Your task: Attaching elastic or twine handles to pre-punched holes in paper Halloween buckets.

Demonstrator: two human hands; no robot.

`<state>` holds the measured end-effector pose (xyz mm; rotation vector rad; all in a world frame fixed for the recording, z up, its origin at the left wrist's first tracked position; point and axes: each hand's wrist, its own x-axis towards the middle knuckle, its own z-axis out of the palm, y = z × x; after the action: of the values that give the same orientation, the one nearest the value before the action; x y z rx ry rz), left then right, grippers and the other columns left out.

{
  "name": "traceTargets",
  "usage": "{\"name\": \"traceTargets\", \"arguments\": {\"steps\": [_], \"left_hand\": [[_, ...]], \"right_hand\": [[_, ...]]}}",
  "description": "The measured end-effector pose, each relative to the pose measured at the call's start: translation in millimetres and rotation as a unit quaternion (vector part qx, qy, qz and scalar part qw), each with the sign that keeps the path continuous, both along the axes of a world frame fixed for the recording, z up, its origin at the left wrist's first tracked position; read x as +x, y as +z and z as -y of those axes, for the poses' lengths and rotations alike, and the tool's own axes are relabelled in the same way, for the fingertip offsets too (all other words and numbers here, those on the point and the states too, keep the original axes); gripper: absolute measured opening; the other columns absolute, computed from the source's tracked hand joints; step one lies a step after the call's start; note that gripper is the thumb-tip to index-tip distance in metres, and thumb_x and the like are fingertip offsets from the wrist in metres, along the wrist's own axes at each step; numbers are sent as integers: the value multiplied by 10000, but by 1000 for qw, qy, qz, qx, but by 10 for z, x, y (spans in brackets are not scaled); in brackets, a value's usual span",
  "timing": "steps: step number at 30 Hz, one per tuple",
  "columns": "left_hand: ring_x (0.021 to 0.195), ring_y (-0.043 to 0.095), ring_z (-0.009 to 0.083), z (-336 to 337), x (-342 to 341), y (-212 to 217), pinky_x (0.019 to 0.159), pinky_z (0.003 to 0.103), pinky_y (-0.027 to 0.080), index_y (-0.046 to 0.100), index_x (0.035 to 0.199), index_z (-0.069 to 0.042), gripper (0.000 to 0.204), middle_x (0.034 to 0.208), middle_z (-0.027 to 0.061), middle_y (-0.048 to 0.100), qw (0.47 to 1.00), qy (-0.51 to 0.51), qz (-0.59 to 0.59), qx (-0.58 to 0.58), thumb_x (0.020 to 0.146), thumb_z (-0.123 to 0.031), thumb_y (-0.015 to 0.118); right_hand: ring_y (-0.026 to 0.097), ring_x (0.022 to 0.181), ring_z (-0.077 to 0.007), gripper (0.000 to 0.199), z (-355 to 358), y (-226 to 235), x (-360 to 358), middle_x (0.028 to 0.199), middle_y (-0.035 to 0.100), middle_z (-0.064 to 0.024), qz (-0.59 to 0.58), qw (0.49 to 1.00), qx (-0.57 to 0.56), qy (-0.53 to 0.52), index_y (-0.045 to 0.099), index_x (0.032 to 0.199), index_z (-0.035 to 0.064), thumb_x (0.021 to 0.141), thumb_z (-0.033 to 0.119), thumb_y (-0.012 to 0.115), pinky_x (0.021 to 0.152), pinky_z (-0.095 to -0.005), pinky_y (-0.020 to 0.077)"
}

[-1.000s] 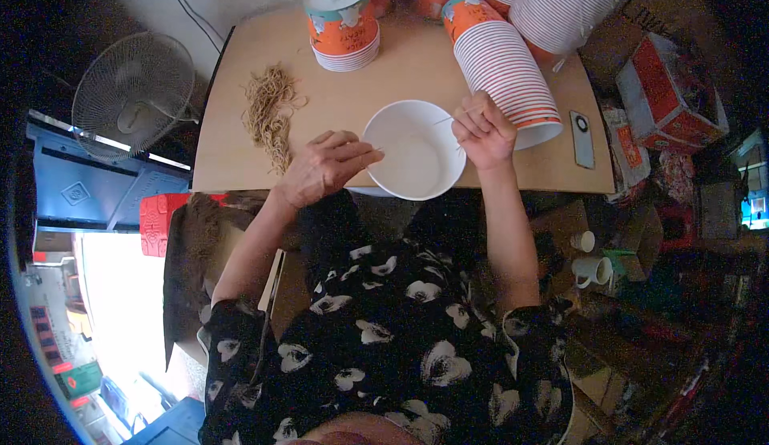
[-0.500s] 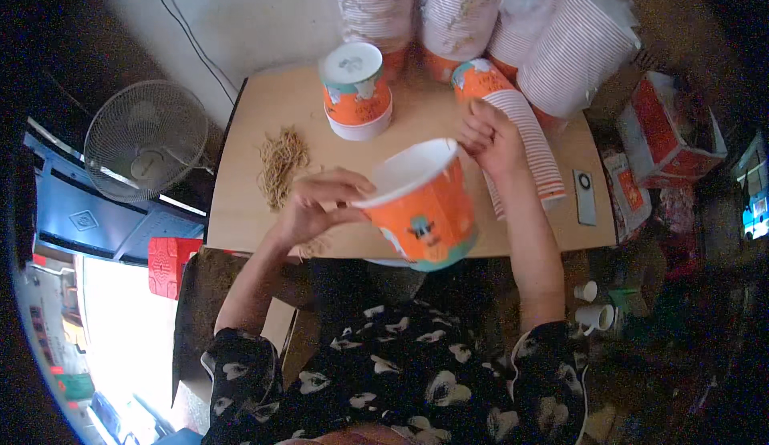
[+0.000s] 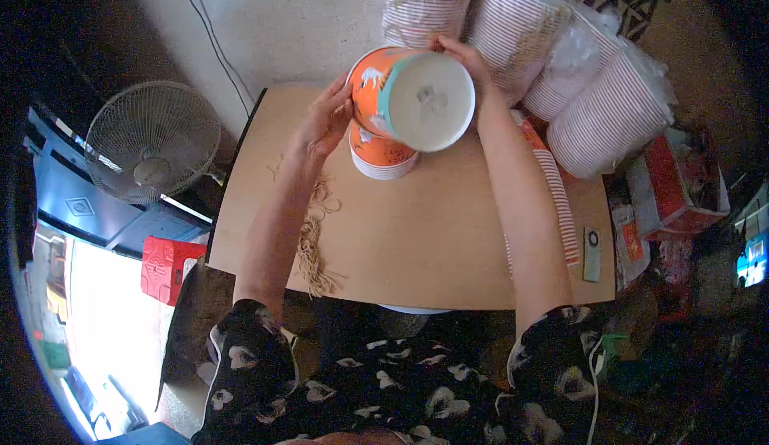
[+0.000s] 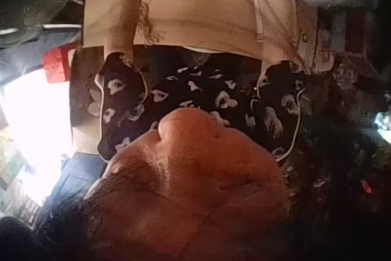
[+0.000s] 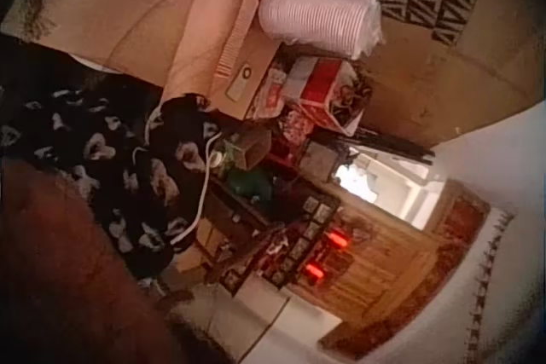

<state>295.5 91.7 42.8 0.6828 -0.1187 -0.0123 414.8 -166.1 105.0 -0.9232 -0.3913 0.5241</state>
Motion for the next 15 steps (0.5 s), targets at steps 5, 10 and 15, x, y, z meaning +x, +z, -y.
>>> {"name": "traceTargets", "arguments": {"steps": [5,10,15], "left_hand": [[931,622,120,-138,157,-329,753,165,573,426,1436,-19,562,1197,75,600,992,63,-77,-84,922,-19,654],[939,626,173,37,147,-475,753,176,602,250,1479,53,702,1211,160,526,974,110,-147,-133,907,23,655],[919,621,148,-71,129,-753,727,168,598,289,1468,42,681,1153,133,554,971,101,-177,-128,906,-2,671]], "right_hand": [[610,1127,-235,496,-238,-21,-11,1231,649,-79,-20,977,-183,-106,588,1303,85,971,452,556,988,-364,476],[573,1195,-229,640,32,80,-222,1336,583,-132,152,966,-139,-158,520,1350,-39,958,462,595,1028,-334,444],[497,1300,-267,883,-354,41,-752,1390,498,-207,557,719,-391,-142,496,1347,-42,704,451,845,1089,-370,395]]}}
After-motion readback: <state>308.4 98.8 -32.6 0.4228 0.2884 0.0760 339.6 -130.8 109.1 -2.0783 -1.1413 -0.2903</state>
